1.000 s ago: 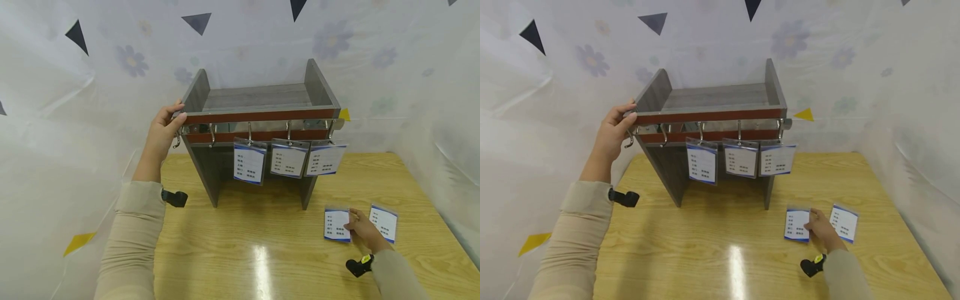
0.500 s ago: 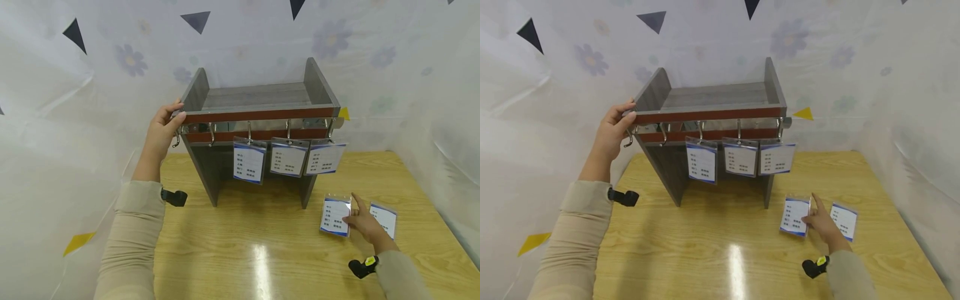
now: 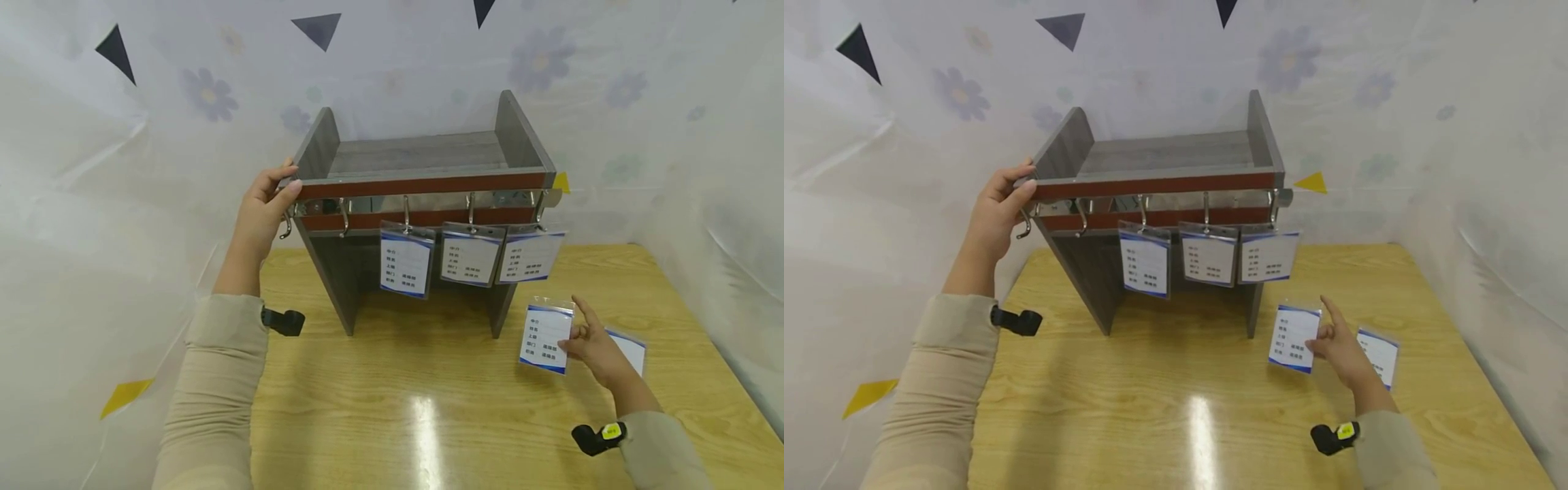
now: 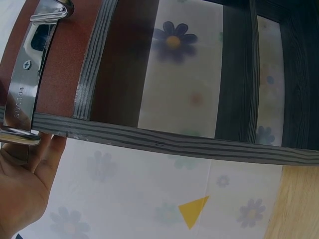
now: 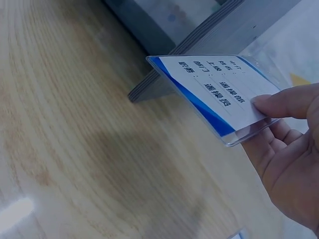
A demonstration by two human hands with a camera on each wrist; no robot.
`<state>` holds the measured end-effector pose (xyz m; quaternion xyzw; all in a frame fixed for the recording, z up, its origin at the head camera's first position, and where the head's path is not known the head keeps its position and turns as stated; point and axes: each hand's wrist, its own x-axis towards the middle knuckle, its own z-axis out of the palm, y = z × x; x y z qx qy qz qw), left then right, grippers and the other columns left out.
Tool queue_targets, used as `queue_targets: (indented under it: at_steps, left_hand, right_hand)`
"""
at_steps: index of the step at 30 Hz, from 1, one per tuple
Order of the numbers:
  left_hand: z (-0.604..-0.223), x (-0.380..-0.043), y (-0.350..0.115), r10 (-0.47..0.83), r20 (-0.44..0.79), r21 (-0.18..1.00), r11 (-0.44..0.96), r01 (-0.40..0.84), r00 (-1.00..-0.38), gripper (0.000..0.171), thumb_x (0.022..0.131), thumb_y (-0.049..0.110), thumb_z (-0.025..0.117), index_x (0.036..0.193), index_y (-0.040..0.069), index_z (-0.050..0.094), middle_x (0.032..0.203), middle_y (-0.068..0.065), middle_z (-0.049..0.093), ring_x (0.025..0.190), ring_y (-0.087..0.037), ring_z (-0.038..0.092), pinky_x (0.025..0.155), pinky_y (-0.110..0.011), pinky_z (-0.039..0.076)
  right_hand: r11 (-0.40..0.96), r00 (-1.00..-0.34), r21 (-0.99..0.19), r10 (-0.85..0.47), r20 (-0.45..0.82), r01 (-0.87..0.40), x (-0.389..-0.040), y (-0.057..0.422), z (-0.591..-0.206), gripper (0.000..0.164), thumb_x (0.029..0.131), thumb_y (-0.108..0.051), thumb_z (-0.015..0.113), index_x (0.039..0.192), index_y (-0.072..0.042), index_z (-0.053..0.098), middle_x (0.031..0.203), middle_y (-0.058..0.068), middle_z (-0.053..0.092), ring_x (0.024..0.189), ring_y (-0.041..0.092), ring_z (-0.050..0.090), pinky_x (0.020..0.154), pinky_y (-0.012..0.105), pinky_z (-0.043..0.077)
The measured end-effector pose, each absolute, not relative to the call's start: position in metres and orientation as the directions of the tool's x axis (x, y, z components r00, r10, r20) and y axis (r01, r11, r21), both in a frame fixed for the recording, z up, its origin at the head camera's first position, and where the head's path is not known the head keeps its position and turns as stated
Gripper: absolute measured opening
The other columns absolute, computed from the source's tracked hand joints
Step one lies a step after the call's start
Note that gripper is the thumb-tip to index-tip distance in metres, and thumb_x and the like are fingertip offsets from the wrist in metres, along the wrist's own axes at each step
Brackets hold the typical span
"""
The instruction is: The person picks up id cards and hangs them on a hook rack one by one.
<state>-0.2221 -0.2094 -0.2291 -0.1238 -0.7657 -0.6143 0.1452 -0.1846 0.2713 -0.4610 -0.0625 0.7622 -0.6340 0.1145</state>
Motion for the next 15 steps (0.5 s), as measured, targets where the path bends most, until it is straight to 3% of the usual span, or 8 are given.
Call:
queue_targets:
  at_steps: [6, 15]
  left_hand:
    - [-0.225, -0.217, -0.205, 0.012, 0.387, 0.902, 0.204, 0.381, -0.922, 0.033, 0.088, 0.016, 0.051, 0.118, 0.002, 0.046, 0.140, -0.004, 0.024, 0.127, -0.012, 0.019, 0.101, -0.030, 0.018]
    - [-0.234, -0.230, -0.214, 0.015, 0.382, 0.901, 0.215, 0.376, -0.924, 0.036, 0.087, 0.020, 0.053, 0.119, 0.007, 0.046, 0.139, 0.002, 0.025, 0.126, -0.010, 0.019, 0.101, -0.029, 0.019]
  right_hand:
    - [0.090, -0.975, -0.996, -0.220, -0.029, 0.010, -0.179, 0.269, -0.448, 0.088, 0.081, 0.009, 0.052, 0.138, -0.032, -0.001, 0.075, 0.000, 0.037, 0.069, 0.008, 0.046, 0.065, 0.022, 0.046]
    - [-0.071, -0.977, -0.994, -0.189, 0.099, -0.087, -0.170, 0.265, -0.436, 0.082, 0.081, 0.013, 0.049, 0.138, -0.028, 0.006, 0.082, 0.003, 0.043, 0.073, 0.008, 0.055, 0.063, 0.022, 0.048]
